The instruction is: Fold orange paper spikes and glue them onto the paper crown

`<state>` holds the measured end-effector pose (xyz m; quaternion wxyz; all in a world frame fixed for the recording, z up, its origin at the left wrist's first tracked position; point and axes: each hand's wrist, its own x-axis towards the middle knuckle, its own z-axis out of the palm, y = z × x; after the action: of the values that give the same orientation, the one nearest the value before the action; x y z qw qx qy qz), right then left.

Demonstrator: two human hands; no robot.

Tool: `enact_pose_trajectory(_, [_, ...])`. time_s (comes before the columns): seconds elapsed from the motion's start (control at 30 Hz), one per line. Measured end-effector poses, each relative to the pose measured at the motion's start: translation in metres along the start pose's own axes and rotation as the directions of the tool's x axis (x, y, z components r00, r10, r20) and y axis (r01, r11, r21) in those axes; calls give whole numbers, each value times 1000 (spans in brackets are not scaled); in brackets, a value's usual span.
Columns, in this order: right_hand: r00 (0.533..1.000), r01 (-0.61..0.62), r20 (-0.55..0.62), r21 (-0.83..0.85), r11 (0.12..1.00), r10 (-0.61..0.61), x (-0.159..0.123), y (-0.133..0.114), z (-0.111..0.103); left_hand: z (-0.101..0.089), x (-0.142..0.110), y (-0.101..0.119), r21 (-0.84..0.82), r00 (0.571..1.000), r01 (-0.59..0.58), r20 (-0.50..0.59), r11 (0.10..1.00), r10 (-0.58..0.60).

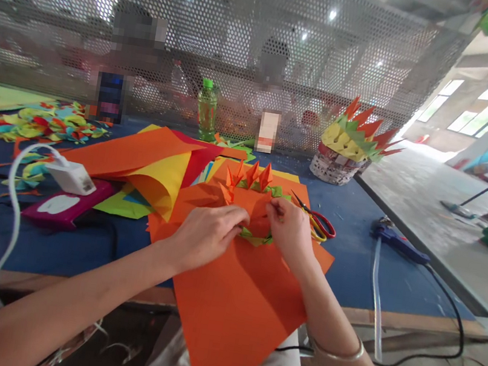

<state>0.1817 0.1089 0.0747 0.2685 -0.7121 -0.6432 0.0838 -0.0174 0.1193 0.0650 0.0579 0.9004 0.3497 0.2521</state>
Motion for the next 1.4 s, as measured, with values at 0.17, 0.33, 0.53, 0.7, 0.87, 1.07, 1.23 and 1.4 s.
enact_pose_trajectory(0.17, [993, 106, -54, 114, 988, -100, -4, 0, -2, -24, 8, 5, -90, 985, 54, -158, 995, -68])
enact_pose_trajectory(0.33, [972, 215, -132, 152, 965, -196, -11, -5, -9, -51, 41, 4, -181, 978, 165, -95, 970, -184])
enact_pose_trajectory(0.53, [949, 273, -184, 80, 959, -255, -29, -12, -22, -50, 70, 5, -347, 962, 226, 225, 910, -153])
enact_pose_trajectory(0.7, [952, 200, -217, -92, 975, -216, -45, 31, -56, -45, 74, -2, -450, 944, 301, 267, 841, -195])
enact_pose_trajectory(0.87, [966, -120, -255, -316, 941, 38, -34, 148, -114, -43, 79, -14, -501, 896, 428, 346, 752, -280])
enact_pose_trajectory(1.07, [947, -320, -137, -442, 838, 289, 0, 261, -138, -39, 85, -16, -494, 834, 535, 440, 685, -334])
enact_pose_trajectory(1.23, [945, -321, -105, -464, 825, 308, 14, 290, -134, -40, 88, -13, -502, 822, 556, 451, 663, -348])
enact_pose_trajectory(1.4, [936, -351, -154, -455, 818, 316, 16, 298, -132, -40, 91, -7, -522, 829, 549, 441, 653, -344])
